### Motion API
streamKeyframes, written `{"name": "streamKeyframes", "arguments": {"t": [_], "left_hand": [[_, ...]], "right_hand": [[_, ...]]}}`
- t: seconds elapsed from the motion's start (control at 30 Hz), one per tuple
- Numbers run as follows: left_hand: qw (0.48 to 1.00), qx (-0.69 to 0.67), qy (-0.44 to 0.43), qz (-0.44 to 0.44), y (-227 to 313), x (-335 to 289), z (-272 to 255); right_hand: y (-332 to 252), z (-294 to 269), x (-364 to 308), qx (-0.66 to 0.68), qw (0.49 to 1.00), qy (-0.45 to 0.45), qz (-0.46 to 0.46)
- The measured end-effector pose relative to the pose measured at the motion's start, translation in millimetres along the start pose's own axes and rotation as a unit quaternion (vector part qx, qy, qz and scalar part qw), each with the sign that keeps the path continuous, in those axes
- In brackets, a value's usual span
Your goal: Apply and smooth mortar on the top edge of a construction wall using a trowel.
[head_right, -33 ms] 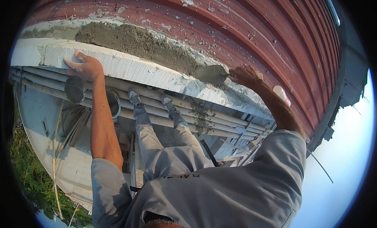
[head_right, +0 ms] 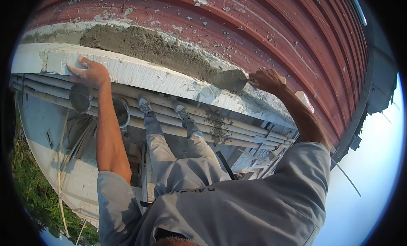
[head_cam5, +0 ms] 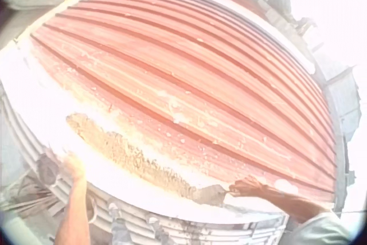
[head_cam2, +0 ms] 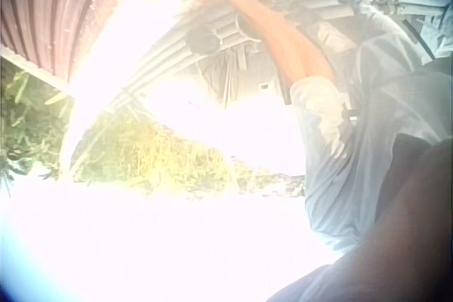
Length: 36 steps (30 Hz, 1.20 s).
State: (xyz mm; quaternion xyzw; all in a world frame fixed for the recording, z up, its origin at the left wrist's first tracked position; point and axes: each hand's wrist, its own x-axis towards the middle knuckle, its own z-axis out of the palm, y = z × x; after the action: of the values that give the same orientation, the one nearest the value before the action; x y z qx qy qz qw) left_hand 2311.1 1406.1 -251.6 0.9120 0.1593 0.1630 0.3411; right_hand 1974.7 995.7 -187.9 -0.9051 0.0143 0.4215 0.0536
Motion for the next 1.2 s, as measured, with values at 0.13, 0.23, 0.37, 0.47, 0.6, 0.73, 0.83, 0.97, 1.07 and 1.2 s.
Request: {"name": "streamKeyframes", "arguments": {"t": [0.13, 0.23, 0.37, 0.47, 0.6, 0.73, 0.83, 0.97, 1.07, 1.2], "left_hand": [[1.0, 0.026, -0.001, 0.015, 14.1, -5.6, -0.5], [0.999, 0.046, -0.009, 0.011, 5.0, -2.1, -1.2], [0.999, 0.033, -0.012, 0.01, 1.8, -2.8, 7.4], [0.997, 0.074, 0.003, 0.032, -6.4, 2.3, 5.9], [0.997, 0.083, -0.003, 0.007, 5.0, -5.2, 1.6], [0.996, 0.078, -0.033, -0.042, 13.6, -7.0, -5.3], [0.997, 0.058, -0.028, -0.033, 16.1, -8.6, -8.3], [0.997, 0.062, -0.031, -0.029, 11.1, -6.7, -7.9], [0.999, 0.041, -0.017, 0.002, 3.9, -3.0, 2.9], [0.999, 0.049, -0.01, 0.016, -0.5, -3.1, 10.1]], "right_hand": [[6.4, -19.3, -6.2, 0.033, 0.993, 0.116, 0.006], [-2.8, -17.2, 31.4, 0.022, 0.991, 0.129, -0.015], [1.4, 35.4, 20.9, 0.007, 0.994, 0.103, -0.032], [20.2, 73.9, -27.8, 0.035, 0.996, 0.081, 0.012], [38.5, 87.4, -79.9, 0.03, 0.995, 0.088, 0.039], [21.8, 65.4, -108.7, 0.029, 0.99, 0.089, 0.105], [-3.5, 38.0, -92.3, 0.065, 0.985, 0.123, 0.103], [-27.7, 1.1, -2.0, 0.057, 0.982, 0.181, 0.024], [-44.6, -41.9, 81.8, 0.01, 0.98, 0.197, -0.034], [-62.0, -59.4, 128.3, -0.013, 0.978, 0.186, -0.091]]}}
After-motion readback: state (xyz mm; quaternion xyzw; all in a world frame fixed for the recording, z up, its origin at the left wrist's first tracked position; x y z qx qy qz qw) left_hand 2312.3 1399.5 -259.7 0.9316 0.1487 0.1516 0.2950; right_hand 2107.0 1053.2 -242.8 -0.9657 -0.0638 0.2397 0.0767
